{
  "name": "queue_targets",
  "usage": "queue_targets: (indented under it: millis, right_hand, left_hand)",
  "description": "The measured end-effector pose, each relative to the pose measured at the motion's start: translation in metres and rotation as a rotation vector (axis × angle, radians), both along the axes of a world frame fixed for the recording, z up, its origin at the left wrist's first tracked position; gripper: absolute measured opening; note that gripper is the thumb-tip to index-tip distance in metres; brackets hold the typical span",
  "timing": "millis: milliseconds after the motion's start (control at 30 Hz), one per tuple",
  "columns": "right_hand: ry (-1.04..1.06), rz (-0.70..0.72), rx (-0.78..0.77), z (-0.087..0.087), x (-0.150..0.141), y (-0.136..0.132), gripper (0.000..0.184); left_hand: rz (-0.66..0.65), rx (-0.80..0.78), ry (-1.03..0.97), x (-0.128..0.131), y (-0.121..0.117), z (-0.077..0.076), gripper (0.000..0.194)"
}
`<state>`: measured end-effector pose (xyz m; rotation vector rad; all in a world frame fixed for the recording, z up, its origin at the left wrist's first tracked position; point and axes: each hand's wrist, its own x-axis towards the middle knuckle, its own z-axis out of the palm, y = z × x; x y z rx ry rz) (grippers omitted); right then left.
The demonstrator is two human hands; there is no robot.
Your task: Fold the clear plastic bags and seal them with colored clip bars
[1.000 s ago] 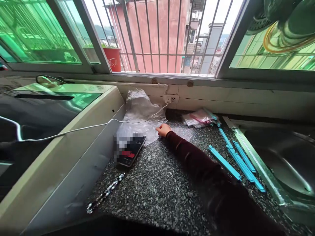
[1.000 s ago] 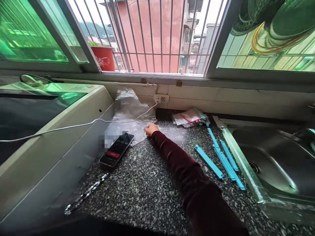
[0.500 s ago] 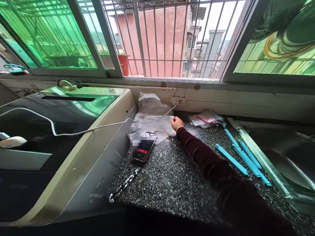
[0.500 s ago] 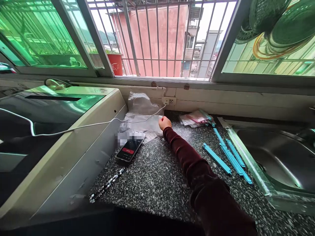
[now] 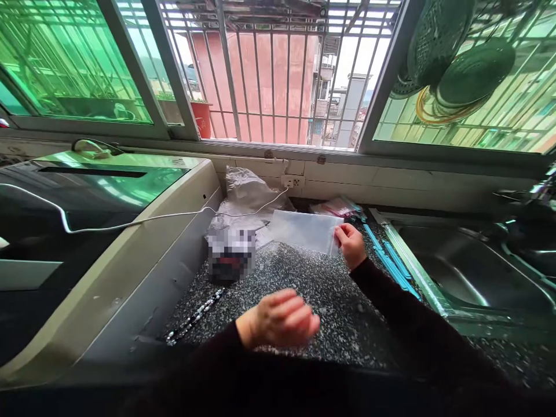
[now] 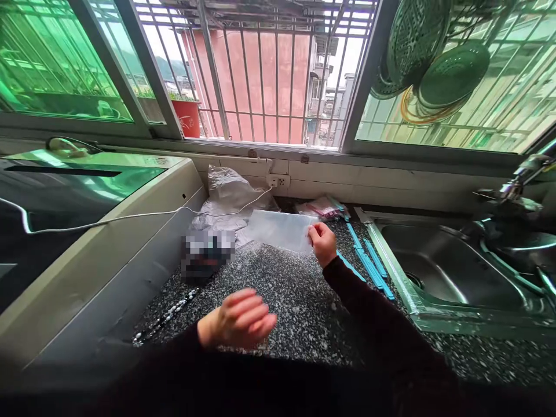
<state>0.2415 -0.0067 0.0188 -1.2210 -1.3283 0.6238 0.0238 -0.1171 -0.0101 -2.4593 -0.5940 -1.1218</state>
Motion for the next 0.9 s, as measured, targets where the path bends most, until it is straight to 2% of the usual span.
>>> queue_targets:
  millis: [33, 133, 267, 300, 367, 467, 533, 600, 700, 800, 900]
  right_hand:
    - [0.015, 0.001, 0.022, 0.003, 0.005, -0.011, 0.028]
    - [0.065, 0.029, 0.09, 0.011, 0.019, -0.038, 0.026]
    - [0.14, 0.034, 0.141, 0.011, 0.025, -0.056, 0.025]
    - [0.142, 0.034, 0.148, 0.01, 0.024, -0.06, 0.026]
    - [0.099, 0.052, 0.157, 0.009, 0.022, -0.066, 0.025]
    - [-0.082, 0.088, 0.193, 0.01, 0.02, -0.075, 0.018]
    - [-0.234, 0.068, 0.289, 0.011, 0.021, -0.079, 0.013]
    - [-0.352, -0.006, 0.448, 0.01, 0.019, -0.08, 0.01]
    - [-0.517, -0.061, 0.685, 0.001, 0.013, -0.078, 0.008]
    - [-0.751, -0.02, 0.844, -0.014, 0.007, -0.076, 0.014]
    - [-0.919, -0.024, 0.879, -0.027, 0.004, -0.075, 0.021]
  left_hand:
    - [-0.051, 0.086, -0.018, 0.004, 0.007, 0.0, 0.016]
    - [0.002, 0.192, -0.122, 0.018, 0.031, -0.001, 0.017]
    - [0.165, 0.17, -0.153, 0.039, 0.05, -0.008, 0.033]
    - [0.177, 0.145, -0.17, 0.043, 0.051, -0.009, 0.037]
    - [0.12, 0.093, -0.217, 0.048, 0.049, -0.007, 0.04]
    - [-0.005, 0.058, -0.302, 0.047, 0.042, 0.01, 0.029]
    - [0.036, 0.021, -0.354, 0.045, 0.038, 0.028, 0.018]
    - [0.079, -0.118, -0.378, 0.045, 0.034, 0.045, 0.011]
    - [0.057, -0.537, -0.372, 0.053, 0.03, 0.054, 0.023]
    - [0.053, -0.918, -0.377, 0.065, 0.029, 0.045, 0.034]
    - [0.1, -1.112, -0.455, 0.07, 0.035, 0.028, 0.037]
